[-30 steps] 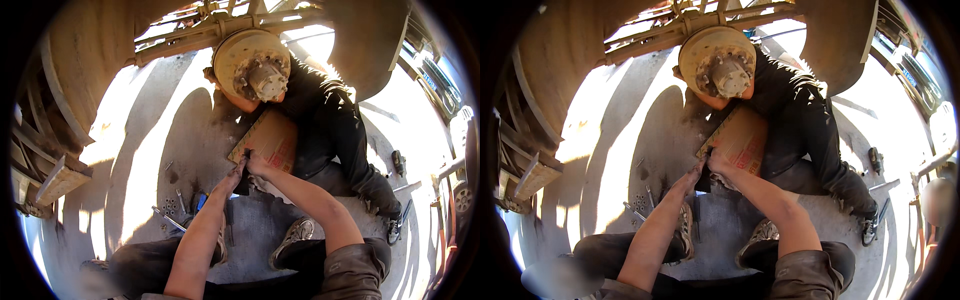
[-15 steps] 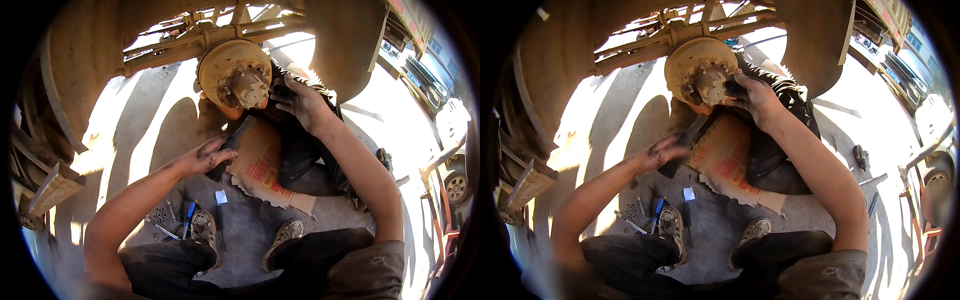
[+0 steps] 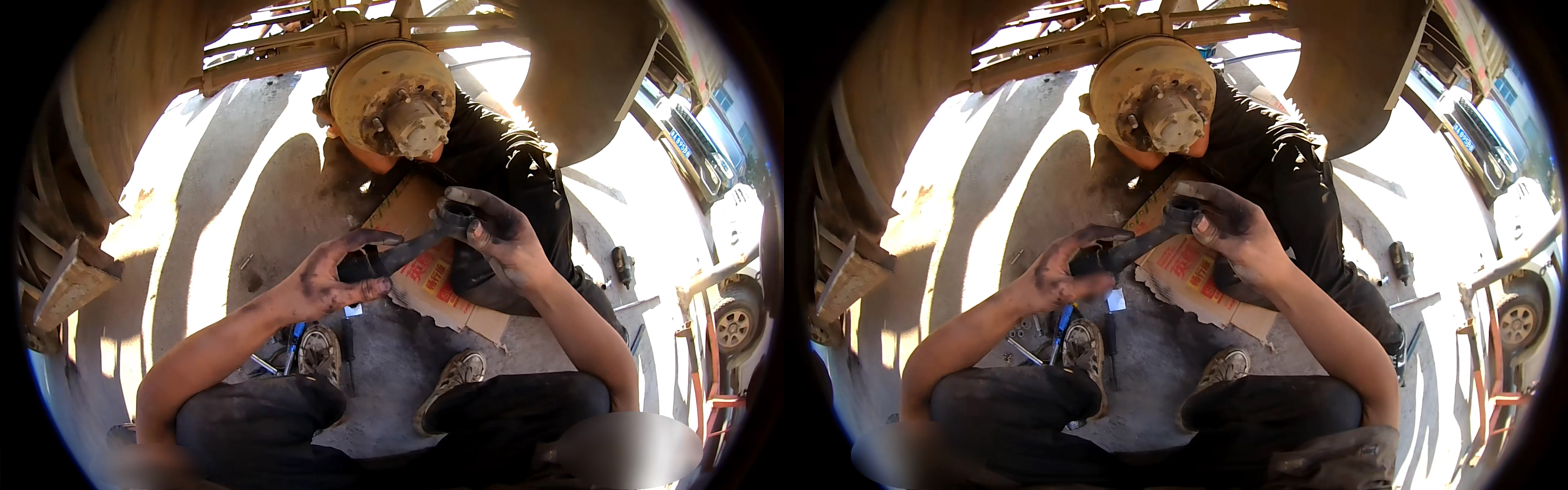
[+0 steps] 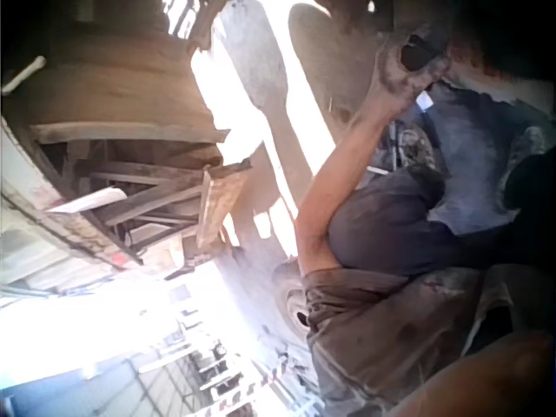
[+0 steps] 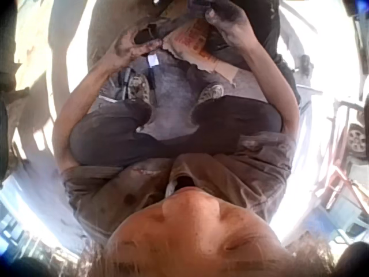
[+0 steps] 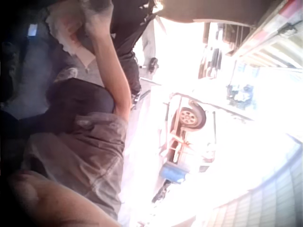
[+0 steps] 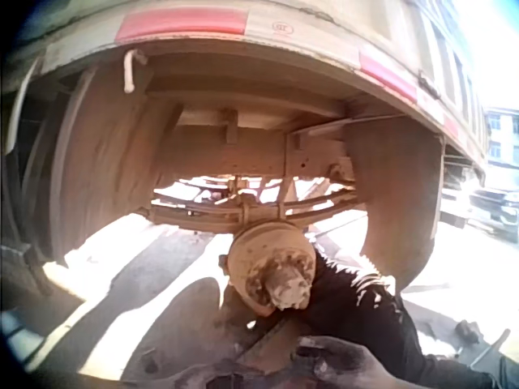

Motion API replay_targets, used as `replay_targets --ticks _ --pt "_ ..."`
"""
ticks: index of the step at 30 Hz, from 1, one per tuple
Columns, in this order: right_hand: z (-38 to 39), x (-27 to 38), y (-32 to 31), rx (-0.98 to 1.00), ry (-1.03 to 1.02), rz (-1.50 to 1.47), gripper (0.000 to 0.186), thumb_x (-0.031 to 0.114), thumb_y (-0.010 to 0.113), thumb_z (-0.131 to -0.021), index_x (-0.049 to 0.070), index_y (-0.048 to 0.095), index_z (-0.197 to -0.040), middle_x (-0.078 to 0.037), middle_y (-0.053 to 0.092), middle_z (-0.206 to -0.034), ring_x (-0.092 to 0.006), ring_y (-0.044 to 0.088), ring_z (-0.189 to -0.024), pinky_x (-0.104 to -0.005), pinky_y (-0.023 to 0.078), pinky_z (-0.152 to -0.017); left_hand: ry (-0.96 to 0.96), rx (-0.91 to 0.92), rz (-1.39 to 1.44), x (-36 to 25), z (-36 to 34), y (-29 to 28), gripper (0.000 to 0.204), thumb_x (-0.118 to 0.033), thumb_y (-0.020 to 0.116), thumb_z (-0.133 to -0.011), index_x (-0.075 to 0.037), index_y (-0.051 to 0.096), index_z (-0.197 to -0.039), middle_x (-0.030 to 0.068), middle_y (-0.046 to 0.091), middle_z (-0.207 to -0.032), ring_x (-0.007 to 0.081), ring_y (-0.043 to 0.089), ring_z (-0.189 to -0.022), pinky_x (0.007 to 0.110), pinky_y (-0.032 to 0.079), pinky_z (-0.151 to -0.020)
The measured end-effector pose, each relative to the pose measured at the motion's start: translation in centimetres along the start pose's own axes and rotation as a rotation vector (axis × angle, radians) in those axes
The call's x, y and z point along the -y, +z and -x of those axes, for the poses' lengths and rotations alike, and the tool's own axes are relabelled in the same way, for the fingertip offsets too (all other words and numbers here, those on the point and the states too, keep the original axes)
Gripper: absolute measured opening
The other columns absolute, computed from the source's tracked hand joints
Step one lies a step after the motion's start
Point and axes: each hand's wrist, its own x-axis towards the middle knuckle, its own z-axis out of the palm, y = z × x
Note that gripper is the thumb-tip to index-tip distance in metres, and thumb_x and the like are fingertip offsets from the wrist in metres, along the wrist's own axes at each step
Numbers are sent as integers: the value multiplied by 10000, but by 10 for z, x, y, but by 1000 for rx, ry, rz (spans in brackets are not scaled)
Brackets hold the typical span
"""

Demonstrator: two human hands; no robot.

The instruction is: The person sits on the ground under a lifted vehicle and repeatedly handles brake components, including the drum and caliper assembly. They wipe parts with a rag, pick up and set down tools, and adjust the brake hardware while working in a confined space.

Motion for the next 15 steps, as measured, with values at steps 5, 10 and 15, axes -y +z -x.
replay_targets --ticks 5,10,15 --pt "16 3 -2 13 -80 73 625 251 715 -887 -14 449 -1387 -102 510 -1352 -179 498 -1243 -330 378 -1069 -65 -137 267 -5 4 0 606 -226 772 -813 -50 479 -1314 57 606 -1076 121 588 -938 273 483 -825" --pt "19 -1 7 33 -169 318 539 181 668 -920 6 459 -1384 -85 486 -1302 -184 509 -1139 -340 364 -1059 -199 -282 341 -2 15 3 668 -383 777 -769 -45 499 -1273 66 633 -1061 178 615 -935 313 491 -849" --pt "24 -12 9 74 -177 387 468 88 690 -879 8 503 -1301 -75 500 -1215 -186 522 -1034 -339 404 -1001 -223 -265 365 24 23 -6 670 -452 729 -837 -13 475 -1275 90 626 -1063 187 621 -948 340 507 -863"
